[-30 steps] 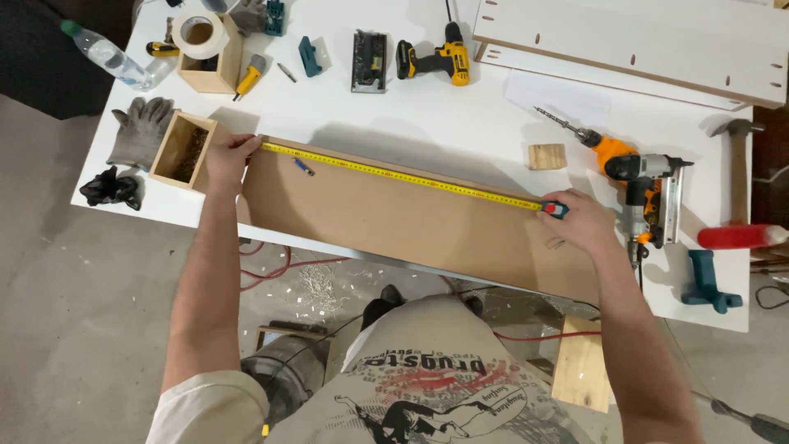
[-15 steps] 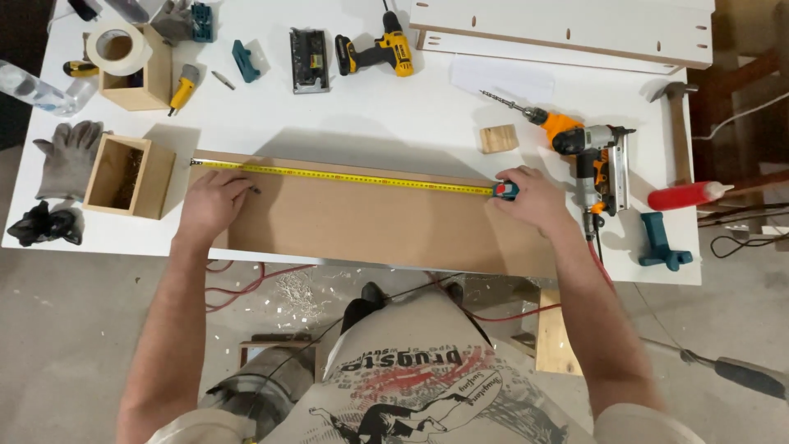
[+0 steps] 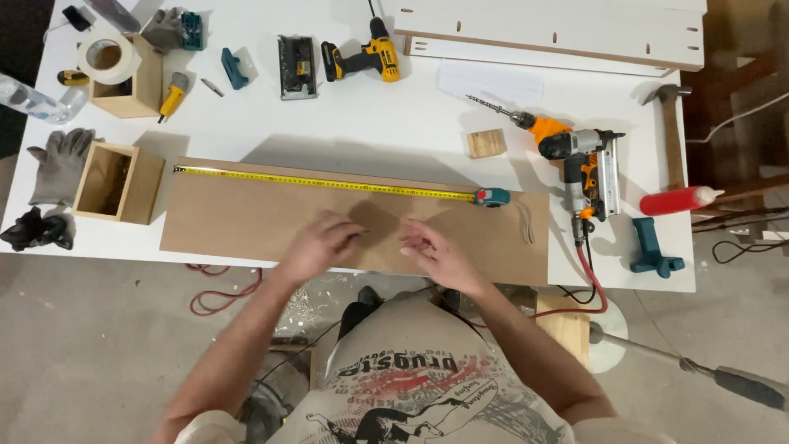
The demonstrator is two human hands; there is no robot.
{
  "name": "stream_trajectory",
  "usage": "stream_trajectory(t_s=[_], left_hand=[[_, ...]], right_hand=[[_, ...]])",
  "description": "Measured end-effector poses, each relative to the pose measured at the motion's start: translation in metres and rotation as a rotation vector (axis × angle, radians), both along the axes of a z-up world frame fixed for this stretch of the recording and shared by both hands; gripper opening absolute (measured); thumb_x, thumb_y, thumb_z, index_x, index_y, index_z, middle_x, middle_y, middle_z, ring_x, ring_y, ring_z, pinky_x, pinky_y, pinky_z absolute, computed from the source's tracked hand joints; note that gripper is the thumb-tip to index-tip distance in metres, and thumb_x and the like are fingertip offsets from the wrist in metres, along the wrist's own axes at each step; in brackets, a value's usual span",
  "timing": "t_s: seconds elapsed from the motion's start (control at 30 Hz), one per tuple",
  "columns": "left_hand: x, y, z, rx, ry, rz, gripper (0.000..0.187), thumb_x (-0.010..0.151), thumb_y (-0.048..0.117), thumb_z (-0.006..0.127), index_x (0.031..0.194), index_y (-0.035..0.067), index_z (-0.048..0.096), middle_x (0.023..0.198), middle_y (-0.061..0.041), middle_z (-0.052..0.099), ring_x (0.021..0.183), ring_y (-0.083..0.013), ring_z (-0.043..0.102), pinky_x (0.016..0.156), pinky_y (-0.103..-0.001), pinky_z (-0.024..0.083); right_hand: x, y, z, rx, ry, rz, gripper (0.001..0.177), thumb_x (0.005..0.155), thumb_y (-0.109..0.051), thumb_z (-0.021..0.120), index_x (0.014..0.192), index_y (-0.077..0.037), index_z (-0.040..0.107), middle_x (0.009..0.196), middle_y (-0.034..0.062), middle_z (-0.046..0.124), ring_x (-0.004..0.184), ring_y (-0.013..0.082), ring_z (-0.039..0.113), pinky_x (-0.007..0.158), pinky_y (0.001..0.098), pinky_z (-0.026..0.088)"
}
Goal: The person measures a rectangular piece of wood with a tape measure and marks it with a pen. They then use a nail gun to drive nails into the marked spots on the wood.
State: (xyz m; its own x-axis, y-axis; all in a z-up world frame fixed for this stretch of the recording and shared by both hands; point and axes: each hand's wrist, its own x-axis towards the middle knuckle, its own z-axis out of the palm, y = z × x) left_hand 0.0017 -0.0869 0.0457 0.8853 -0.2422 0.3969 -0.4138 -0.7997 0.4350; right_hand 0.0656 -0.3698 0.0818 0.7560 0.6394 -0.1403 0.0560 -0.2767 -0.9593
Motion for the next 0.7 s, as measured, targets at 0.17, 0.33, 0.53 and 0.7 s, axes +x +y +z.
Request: stream_trajectory(t_s=[0.17,0.33,0.53,0.7], left_hand=[[0.03,-0.086,-0.022,-0.116,0.035,-0.054,0.023,0.085,0.017,0.078,0.106,0.016,0.069,0.094,0.0,0.068,0.089,-0.0214,0.073,0.08,-0.031,0.061],[0.044,-0.114,-0.012,-0.207,0.061,-0.014,0.018,0.093,0.02,0.076,0.105,0.013,0.064,0.089,-0.002,0.067,0.083,-0.0231,0.075,0.075,-0.032,0.063],[0.058,-0.1,-0.039,0.152,0.035,0.296,0.056,0.091,0.039,0.073,0.142,0.019,0.061,0.145,-0.008,0.054,0.138,-0.0334,0.049,0.098,-0.053,0.053],[0.055,-0.1,-0.028,0.2,0.059,0.286,0.051,0.095,0.043,0.066,0.138,0.015,0.064,0.141,-0.009,0.055,0.141,-0.0335,0.047,0.095,-0.054,0.055]], right_hand=[[0.012,-0.01,-0.009,0.036,0.163,-0.102,0.02,0.099,-0.015,0.067,0.113,-0.001,0.072,0.084,0.0123,0.075,0.074,0.0177,0.071,0.073,0.0335,0.06],[0.026,-0.031,-0.052,0.317,0.303,-0.26,0.009,0.09,0.0,0.076,0.098,0.001,0.071,0.081,0.013,0.069,0.068,0.0184,0.068,0.064,0.0311,0.061],[0.05,-0.051,-0.04,0.361,0.072,-0.402,0.012,0.092,0.012,0.061,0.094,0.0,0.06,0.086,0.0216,0.072,0.073,0.025,0.074,0.065,0.0354,0.063],[0.094,-0.072,-0.032,-0.23,-1.088,-0.189,0.027,0.094,-0.002,0.064,0.111,-0.018,0.077,0.1,0.0018,0.066,0.1,0.0234,0.065,0.097,0.0397,0.049]])
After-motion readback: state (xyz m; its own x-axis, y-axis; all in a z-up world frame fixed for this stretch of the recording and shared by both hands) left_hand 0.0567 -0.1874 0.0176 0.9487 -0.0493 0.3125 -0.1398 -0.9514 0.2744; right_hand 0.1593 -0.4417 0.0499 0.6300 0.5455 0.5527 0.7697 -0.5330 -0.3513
